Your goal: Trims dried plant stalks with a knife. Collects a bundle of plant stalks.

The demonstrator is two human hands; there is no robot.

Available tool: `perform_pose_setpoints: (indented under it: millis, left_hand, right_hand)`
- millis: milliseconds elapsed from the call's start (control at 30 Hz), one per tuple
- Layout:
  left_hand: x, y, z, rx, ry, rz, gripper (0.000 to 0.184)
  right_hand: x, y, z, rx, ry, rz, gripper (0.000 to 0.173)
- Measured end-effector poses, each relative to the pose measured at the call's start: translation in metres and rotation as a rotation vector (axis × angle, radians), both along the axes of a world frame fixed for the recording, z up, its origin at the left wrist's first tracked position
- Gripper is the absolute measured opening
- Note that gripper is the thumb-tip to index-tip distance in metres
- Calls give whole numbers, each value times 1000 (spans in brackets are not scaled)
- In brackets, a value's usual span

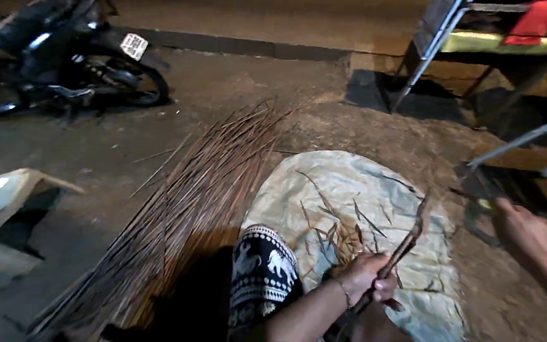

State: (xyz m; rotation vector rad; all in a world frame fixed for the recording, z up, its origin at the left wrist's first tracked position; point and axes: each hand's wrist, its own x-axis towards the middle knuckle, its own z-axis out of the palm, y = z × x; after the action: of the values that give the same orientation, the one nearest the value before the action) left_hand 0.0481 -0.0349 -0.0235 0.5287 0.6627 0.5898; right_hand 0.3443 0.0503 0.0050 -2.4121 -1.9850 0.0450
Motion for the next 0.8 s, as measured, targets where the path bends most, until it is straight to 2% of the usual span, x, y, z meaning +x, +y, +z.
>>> perform_pose_setpoints:
  millis: [133,300,433,533,600,667,800]
  left_hand:
    - [2,4,6,-9,76,40,36]
    - [1,13,12,-39,182,148,36]
    - [-1,13,11,-20,242,185,38]
    - [0,11,14,1,248,176,36]
    - [2,10,15,34,246,165,35]
    - [3,8,16,83,248,120,38]
    - [4,6,16,92,207,50,40]
  right_hand:
    - [-8,-3,11,-116,168,24,37]
    - [-48,-12,-20,-62,710,233,26]
    - [-96,-34,-24,-98,1079,281,25]
    - [-119,-47,-22,-174,1349,196,23]
    - [-127,-52,-19,-163,1427,104,14]
    - [-125,-51,-17,-138,1463,42,14]
    - [-111,-39,-12,-54,1426,36,9]
